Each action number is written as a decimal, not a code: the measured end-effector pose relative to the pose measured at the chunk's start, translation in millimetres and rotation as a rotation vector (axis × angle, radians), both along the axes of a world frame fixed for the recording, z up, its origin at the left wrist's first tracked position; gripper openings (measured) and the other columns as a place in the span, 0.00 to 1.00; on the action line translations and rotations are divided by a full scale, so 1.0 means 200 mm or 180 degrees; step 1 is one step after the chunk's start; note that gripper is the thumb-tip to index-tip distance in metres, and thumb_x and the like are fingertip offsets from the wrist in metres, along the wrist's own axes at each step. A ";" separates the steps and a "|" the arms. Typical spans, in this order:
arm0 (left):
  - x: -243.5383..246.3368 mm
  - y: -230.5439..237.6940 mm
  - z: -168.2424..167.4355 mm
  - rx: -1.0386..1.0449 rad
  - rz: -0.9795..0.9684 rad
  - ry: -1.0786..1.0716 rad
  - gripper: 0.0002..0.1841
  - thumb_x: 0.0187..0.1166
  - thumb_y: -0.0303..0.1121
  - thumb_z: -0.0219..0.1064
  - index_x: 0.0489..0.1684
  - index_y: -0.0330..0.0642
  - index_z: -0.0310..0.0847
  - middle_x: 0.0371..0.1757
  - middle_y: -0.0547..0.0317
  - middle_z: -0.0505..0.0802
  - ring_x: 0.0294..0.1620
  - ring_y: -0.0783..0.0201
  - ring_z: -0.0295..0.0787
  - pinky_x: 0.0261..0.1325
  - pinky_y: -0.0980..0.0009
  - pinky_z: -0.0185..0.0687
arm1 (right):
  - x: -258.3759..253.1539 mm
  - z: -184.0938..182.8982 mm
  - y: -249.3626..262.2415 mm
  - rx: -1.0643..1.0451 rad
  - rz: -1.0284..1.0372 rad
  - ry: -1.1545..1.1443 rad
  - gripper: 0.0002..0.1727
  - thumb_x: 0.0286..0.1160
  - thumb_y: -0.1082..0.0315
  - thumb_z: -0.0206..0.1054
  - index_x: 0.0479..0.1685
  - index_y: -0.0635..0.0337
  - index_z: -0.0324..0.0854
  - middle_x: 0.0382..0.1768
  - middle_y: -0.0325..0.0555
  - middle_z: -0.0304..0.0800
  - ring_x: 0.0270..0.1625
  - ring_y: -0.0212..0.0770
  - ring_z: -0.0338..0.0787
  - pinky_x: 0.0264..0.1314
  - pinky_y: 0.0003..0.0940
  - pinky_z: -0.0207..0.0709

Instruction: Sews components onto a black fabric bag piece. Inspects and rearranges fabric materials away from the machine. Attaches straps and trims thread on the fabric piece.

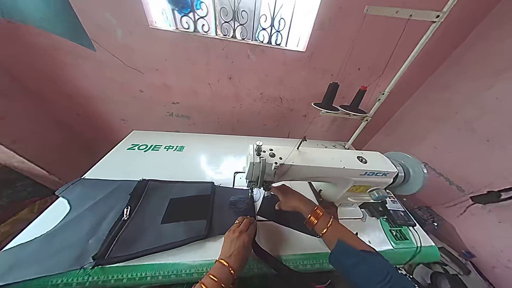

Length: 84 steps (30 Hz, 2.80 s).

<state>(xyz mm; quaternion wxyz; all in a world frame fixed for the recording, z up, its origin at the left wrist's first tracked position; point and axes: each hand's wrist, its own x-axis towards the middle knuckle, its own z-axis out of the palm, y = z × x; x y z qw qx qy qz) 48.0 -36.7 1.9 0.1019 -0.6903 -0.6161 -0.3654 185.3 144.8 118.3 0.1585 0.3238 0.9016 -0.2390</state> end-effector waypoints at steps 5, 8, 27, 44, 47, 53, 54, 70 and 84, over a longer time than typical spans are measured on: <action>-0.01 0.00 0.00 0.0022 -0.0015 0.0118 0.13 0.58 0.16 0.68 0.35 0.37 0.95 0.44 0.51 0.98 0.49 0.52 0.98 0.48 0.60 0.93 | 0.02 -0.11 -0.23 0.0941 0.0159 0.0899 0.17 0.78 0.82 0.58 0.60 0.72 0.86 0.53 0.65 0.89 0.62 0.62 0.87 0.70 0.50 0.77; 0.00 0.00 0.00 0.0034 -0.0002 0.0121 0.13 0.58 0.17 0.68 0.34 0.38 0.96 0.44 0.51 0.98 0.48 0.51 0.97 0.46 0.60 0.93 | 0.08 -0.32 -0.33 0.1724 0.0066 0.1833 0.12 0.73 0.81 0.63 0.47 0.71 0.92 0.38 0.60 0.90 0.47 0.59 0.91 0.54 0.46 0.86; -0.10 0.00 0.02 0.0027 -0.0573 0.0475 0.10 0.63 0.17 0.65 0.32 0.34 0.93 0.41 0.48 0.98 0.47 0.50 0.98 0.46 0.58 0.94 | -0.04 -0.33 -0.29 0.0518 -0.0091 0.2176 0.12 0.75 0.74 0.67 0.48 0.75 0.91 0.58 0.68 0.88 0.66 0.62 0.85 0.75 0.47 0.75; -0.15 0.18 0.09 -0.0777 -0.0190 -0.0231 0.15 0.75 0.15 0.61 0.47 0.35 0.95 0.60 0.47 0.96 0.67 0.47 0.92 0.67 0.49 0.86 | 0.21 -0.30 -0.32 0.1672 -0.0619 0.3592 0.13 0.74 0.73 0.63 0.46 0.70 0.93 0.57 0.60 0.92 0.66 0.49 0.90 0.72 0.39 0.82; -0.15 0.19 0.06 -0.0490 -0.0186 -0.0134 0.14 0.70 0.14 0.65 0.43 0.36 0.95 0.56 0.48 0.97 0.62 0.48 0.95 0.59 0.51 0.90 | 0.57 -0.21 -0.33 0.3295 -0.1443 0.2900 0.15 0.76 0.70 0.61 0.44 0.74 0.91 0.54 0.68 0.92 0.61 0.62 0.91 0.66 0.51 0.83; -0.15 0.19 0.05 -0.0409 -0.0164 -0.0047 0.14 0.69 0.14 0.65 0.43 0.36 0.95 0.54 0.48 0.98 0.61 0.48 0.95 0.58 0.52 0.91 | 0.84 -0.21 -0.30 0.3169 -0.2505 0.1073 0.20 0.85 0.73 0.55 0.62 0.86 0.80 0.68 0.84 0.79 0.75 0.81 0.78 0.81 0.74 0.61; -0.15 0.18 0.05 -0.0448 -0.0161 -0.0046 0.14 0.70 0.14 0.65 0.43 0.36 0.95 0.55 0.48 0.98 0.62 0.48 0.95 0.58 0.51 0.91 | 0.84 -0.24 -0.33 0.2835 -0.2540 0.0979 0.19 0.86 0.73 0.55 0.60 0.84 0.81 0.66 0.84 0.81 0.74 0.81 0.78 0.81 0.75 0.60; -0.06 -0.09 -0.02 -0.0017 -0.0204 0.0028 0.14 0.66 0.19 0.63 0.39 0.40 0.97 0.50 0.55 0.99 0.57 0.56 0.97 0.60 0.60 0.91 | 0.92 -0.07 -0.32 0.3195 -0.2121 0.1987 0.19 0.82 0.73 0.56 0.56 0.83 0.85 0.60 0.79 0.87 0.65 0.79 0.87 0.74 0.72 0.71; -0.23 0.26 0.16 -0.1444 -0.0250 -0.0437 0.15 0.82 0.24 0.59 0.57 0.39 0.93 0.66 0.42 0.90 0.68 0.45 0.88 0.66 0.49 0.85 | 1.34 0.66 0.59 0.2256 -0.3353 0.0801 0.21 0.93 0.62 0.54 0.62 0.72 0.85 0.65 0.83 0.81 0.74 0.80 0.75 0.74 0.78 0.59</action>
